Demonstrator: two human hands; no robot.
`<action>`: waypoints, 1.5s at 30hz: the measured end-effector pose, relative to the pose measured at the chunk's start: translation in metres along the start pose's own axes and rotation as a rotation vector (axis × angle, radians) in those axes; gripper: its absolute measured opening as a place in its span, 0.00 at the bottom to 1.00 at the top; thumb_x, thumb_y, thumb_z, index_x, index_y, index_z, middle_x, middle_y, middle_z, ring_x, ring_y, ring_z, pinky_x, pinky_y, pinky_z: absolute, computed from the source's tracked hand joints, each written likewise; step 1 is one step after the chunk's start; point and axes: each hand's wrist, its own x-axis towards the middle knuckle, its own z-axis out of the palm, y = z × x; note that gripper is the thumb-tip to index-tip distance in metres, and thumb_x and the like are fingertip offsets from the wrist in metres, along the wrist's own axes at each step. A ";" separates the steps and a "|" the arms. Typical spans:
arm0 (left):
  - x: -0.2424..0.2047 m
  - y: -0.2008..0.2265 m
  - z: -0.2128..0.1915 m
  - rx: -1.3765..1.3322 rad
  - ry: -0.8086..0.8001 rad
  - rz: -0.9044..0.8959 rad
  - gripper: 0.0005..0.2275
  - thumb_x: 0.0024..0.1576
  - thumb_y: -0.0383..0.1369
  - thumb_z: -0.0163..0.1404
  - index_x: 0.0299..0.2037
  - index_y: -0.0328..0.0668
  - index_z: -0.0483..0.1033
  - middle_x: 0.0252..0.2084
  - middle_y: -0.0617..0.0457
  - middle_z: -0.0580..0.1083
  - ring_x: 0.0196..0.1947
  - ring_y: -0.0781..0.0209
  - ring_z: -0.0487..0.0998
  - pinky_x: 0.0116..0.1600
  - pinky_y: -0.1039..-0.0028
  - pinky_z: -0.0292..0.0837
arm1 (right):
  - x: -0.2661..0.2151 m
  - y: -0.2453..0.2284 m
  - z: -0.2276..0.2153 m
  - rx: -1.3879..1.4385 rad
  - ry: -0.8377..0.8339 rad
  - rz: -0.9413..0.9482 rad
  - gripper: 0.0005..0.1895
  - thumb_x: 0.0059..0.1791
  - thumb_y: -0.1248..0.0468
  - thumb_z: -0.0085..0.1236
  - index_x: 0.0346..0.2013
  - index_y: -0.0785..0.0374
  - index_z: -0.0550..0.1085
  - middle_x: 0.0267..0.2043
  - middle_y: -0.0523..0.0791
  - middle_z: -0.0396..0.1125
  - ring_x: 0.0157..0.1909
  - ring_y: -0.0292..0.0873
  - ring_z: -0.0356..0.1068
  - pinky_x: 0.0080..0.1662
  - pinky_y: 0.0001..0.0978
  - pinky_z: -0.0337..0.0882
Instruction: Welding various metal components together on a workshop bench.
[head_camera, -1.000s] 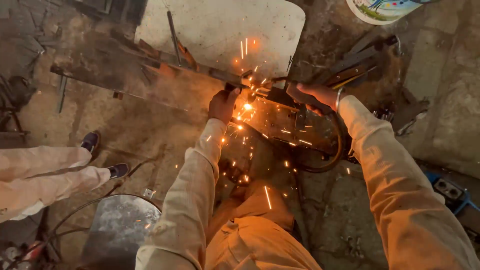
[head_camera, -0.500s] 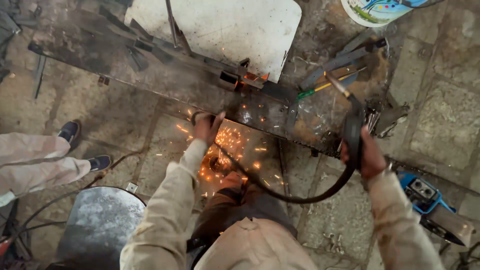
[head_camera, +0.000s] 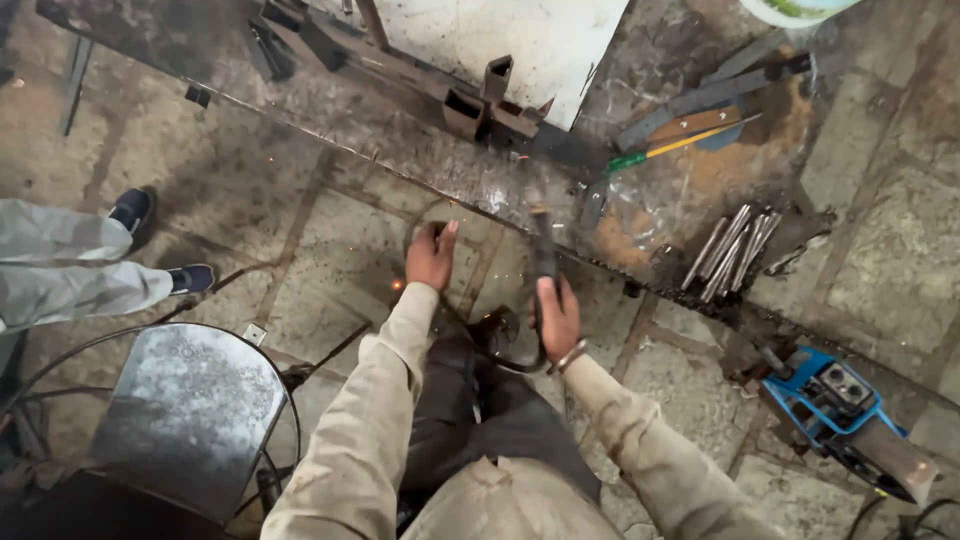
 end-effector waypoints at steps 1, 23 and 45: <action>0.003 0.010 -0.003 -0.032 0.002 -0.002 0.24 0.63 0.55 0.44 0.50 0.40 0.76 0.46 0.36 0.78 0.45 0.36 0.78 0.51 0.54 0.73 | 0.003 -0.002 0.009 -0.107 -0.039 -0.013 0.19 0.58 0.49 0.47 0.50 0.61 0.70 0.26 0.42 0.65 0.25 0.37 0.64 0.28 0.32 0.67; 0.028 0.096 -0.048 0.313 -0.275 0.125 0.38 0.52 0.69 0.42 0.55 0.42 0.78 0.50 0.34 0.78 0.52 0.35 0.78 0.58 0.54 0.71 | 0.055 -0.014 0.079 -0.709 0.172 -0.205 0.26 0.56 0.43 0.45 0.45 0.66 0.73 0.25 0.56 0.68 0.31 0.62 0.72 0.35 0.54 0.66; 0.044 0.086 -0.035 0.345 -0.278 0.143 0.44 0.49 0.72 0.43 0.43 0.26 0.78 0.41 0.32 0.78 0.44 0.34 0.79 0.50 0.52 0.72 | 0.074 -0.023 0.069 -0.617 0.100 -0.266 0.28 0.58 0.42 0.46 0.46 0.68 0.72 0.24 0.48 0.67 0.27 0.47 0.69 0.34 0.42 0.67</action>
